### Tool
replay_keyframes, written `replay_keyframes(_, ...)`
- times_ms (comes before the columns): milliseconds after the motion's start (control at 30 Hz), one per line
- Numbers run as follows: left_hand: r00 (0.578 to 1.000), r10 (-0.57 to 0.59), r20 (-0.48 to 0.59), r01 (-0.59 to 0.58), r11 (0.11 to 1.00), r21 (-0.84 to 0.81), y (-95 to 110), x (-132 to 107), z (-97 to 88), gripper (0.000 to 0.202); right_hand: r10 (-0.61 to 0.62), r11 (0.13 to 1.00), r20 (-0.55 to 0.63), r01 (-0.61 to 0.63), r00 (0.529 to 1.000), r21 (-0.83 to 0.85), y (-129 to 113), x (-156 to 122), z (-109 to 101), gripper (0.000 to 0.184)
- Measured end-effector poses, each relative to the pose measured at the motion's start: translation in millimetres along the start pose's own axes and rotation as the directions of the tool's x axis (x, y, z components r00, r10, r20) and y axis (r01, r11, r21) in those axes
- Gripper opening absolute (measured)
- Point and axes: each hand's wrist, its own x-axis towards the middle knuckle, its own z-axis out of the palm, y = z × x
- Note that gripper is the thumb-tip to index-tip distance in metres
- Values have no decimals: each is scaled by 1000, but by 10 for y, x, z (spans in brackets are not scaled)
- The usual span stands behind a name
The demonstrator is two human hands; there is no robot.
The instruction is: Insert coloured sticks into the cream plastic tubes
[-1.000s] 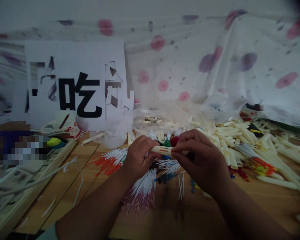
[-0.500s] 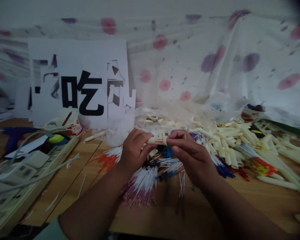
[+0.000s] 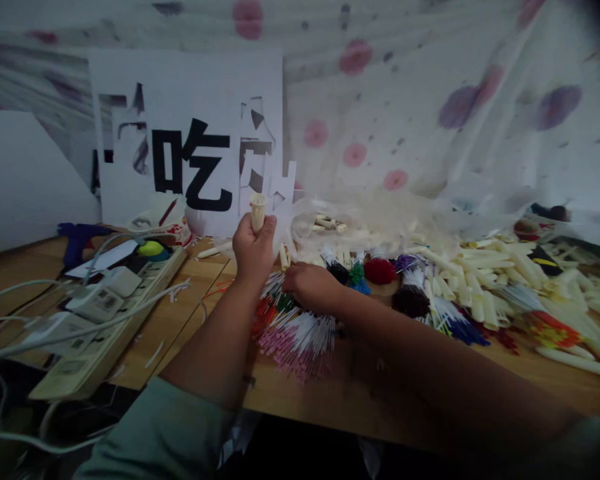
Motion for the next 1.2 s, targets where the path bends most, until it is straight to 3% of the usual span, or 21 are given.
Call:
replay_keyframes(167, 1000, 6, -12, -7, 999, -42, -5, -65, 29, 21, -142, 989, 60, 144, 988, -38, 53, 137, 27, 16)
replay_keyframes(333, 1000, 18, -4, -18, 998, -56, 11, -82, 35, 21, -178, 984, 11, 178, 984, -23, 91, 55, -22, 16)
replay_keyframes(433, 998, -48, 31, 51, 993, -107, 50, -105, 45, 20, -118, 946, -232, 180, 966, 269, 113, -154, -134, 14)
replay_keyframes(500, 989, -112, 95, 126, 980, -154, 93, -162, 69, 20, 85, 811, -396, 167, 914, 560, 133, -343, -203, 7)
replay_keyframes(533, 979, -143, 147, 168, 970, -174, 120, -207, 88, 21, 231, 706, -411, 139, 882, 694, 143, -440, -223, 5)
replay_keyframes(600, 933, -186, 308, 249, 951, -181, 186, -319, 134, 21, 515, 430, -319, 82, 795, 899, 161, -615, -229, 11)
replay_keyframes(667, 821, -199, 535, 306, 945, -118, 258, -443, 182, 20, 679, 154, -174, 93, 713, 984, 169, -742, -199, 16)
replay_keyframes(700, 745, -196, 638, 315, 946, -76, 292, -500, 206, 21, 723, 58, -127, 124, 679, 991, 169, -784, -181, 17)
replay_keyframes(767, 660, -191, 726, 304, 952, -26, 349, -593, 249, 20, 776, -44, -79, 178, 626, 983, 165, -826, -156, 20)
replay_keyframes(900, 660, -235, 714, 309, 951, 27, 401, -673, 306, 18, 789, -108, -31, 188, 614, 976, 164, -826, -179, 21)
replay_keyframes(967, 632, -275, 724, 325, 943, 74, 404, -656, 303, 19, 798, -117, -26, 197, 602, 973, 181, -830, -210, 20)
replay_keyframes(1100, 588, -314, 746, 290, 942, 168, 382, -445, 172, 16, 874, -60, -60, 231, 482, 971, 240, -890, -274, 19)
replay_keyframes(1167, 523, -297, 799, 242, 951, 194, 335, -252, 44, 14, 902, 11, -105, 222, 419, 975, 257, -929, -301, 19)
replay_keyframes(1200, 441, -279, 853, 217, 956, 200, 297, -149, -25, 12, 907, 56, -137, 208, 399, 976, 259, -946, -309, 19)
